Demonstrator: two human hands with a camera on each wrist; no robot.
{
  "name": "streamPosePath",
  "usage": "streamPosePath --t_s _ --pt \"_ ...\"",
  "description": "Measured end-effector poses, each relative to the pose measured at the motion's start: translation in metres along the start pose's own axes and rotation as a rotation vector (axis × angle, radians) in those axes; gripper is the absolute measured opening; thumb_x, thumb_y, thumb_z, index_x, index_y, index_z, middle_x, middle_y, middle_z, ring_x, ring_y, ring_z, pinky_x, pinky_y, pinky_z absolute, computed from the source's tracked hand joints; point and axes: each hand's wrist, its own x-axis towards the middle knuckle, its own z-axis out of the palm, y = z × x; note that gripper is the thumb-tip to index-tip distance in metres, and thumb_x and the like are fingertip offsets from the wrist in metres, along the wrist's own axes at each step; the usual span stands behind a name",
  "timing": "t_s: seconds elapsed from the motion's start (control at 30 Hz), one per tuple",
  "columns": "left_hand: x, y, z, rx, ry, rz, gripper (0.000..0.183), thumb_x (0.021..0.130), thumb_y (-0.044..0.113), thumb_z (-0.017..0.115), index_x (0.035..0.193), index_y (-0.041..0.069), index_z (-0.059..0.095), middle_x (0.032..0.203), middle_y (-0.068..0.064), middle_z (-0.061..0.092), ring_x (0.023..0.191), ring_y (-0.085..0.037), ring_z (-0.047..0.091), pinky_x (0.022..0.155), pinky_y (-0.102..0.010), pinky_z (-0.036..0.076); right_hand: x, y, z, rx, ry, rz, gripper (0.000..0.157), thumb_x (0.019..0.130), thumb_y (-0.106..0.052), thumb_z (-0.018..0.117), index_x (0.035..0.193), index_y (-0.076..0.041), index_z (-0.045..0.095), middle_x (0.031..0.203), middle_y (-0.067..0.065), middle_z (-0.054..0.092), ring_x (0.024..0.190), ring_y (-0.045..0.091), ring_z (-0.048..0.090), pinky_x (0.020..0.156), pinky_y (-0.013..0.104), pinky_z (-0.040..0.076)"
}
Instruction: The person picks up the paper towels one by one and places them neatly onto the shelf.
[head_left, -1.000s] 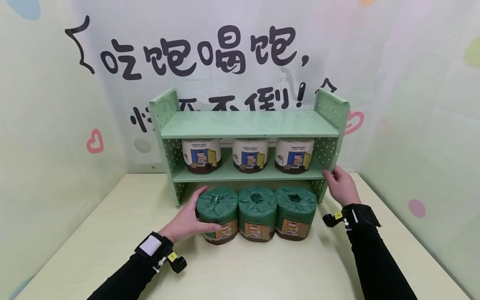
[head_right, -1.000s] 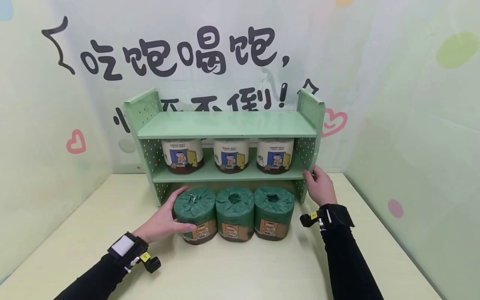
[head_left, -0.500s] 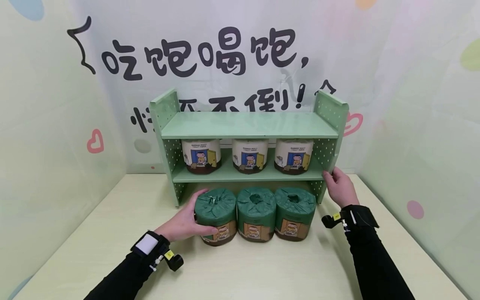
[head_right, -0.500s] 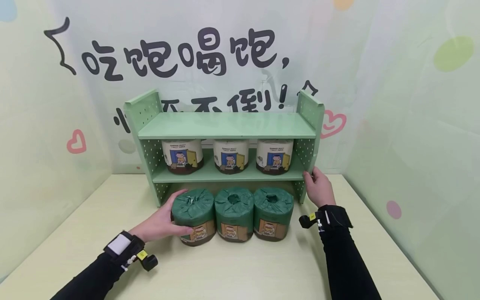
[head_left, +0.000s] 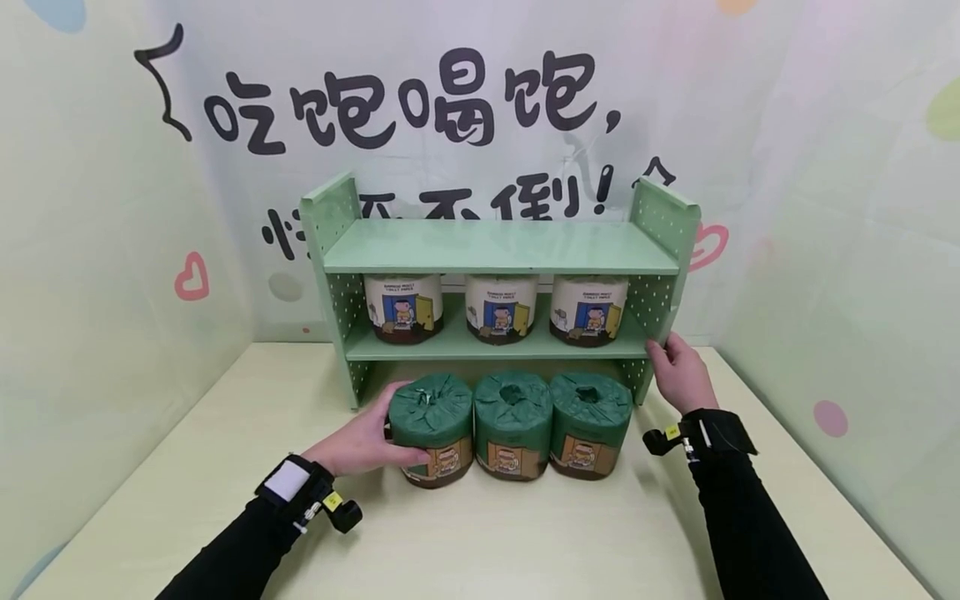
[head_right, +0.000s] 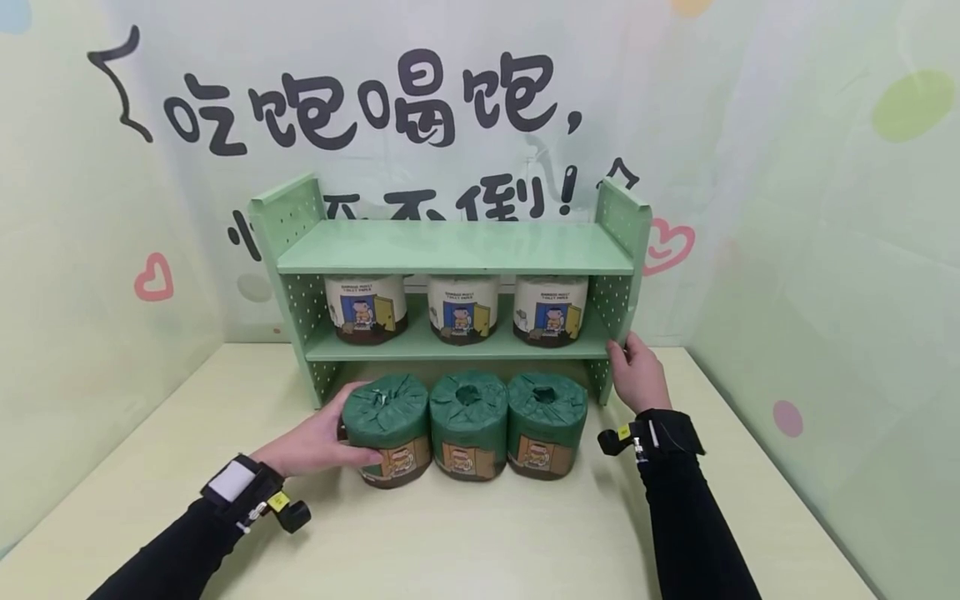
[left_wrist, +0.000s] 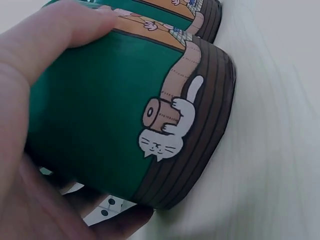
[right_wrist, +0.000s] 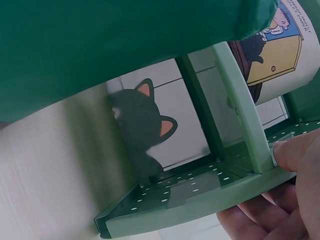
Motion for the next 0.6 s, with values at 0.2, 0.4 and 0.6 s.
streamPosePath --t_s 0.2,0.4,0.6 --pt "0.0 0.002 0.0 -0.042 0.003 0.0 0.104 0.07 0.019 0.093 0.148 0.025 0.025 0.142 -0.004 0.04 0.125 -0.024 0.043 0.106 -0.061 0.03 -0.001 0.0 -0.001 -0.008 -0.003 -0.003 0.044 0.109 -0.029 0.041 0.141 0.001 0.047 0.13 0.027 0.055 0.118 0.04 0.05 0.097 0.062 0.04" --pt "-0.002 0.017 0.0 -0.054 0.005 0.013 0.099 0.072 0.012 0.091 0.148 0.016 0.028 0.141 -0.008 0.042 0.124 -0.027 0.044 0.104 -0.06 0.033 -0.002 0.0 -0.001 -0.009 0.0 -0.006 0.045 0.109 -0.032 0.041 0.14 0.0 0.048 0.129 0.026 0.055 0.117 0.04 0.05 0.096 0.061 0.041" --pt "-0.004 0.019 -0.003 -0.052 0.003 -0.002 0.1 0.07 0.011 0.092 0.148 0.016 0.029 0.14 -0.009 0.044 0.124 -0.027 0.044 0.104 -0.061 0.033 -0.002 -0.001 -0.001 -0.013 0.004 -0.016 0.045 0.109 -0.032 0.041 0.138 0.001 0.049 0.128 0.027 0.056 0.116 0.04 0.051 0.095 0.061 0.041"
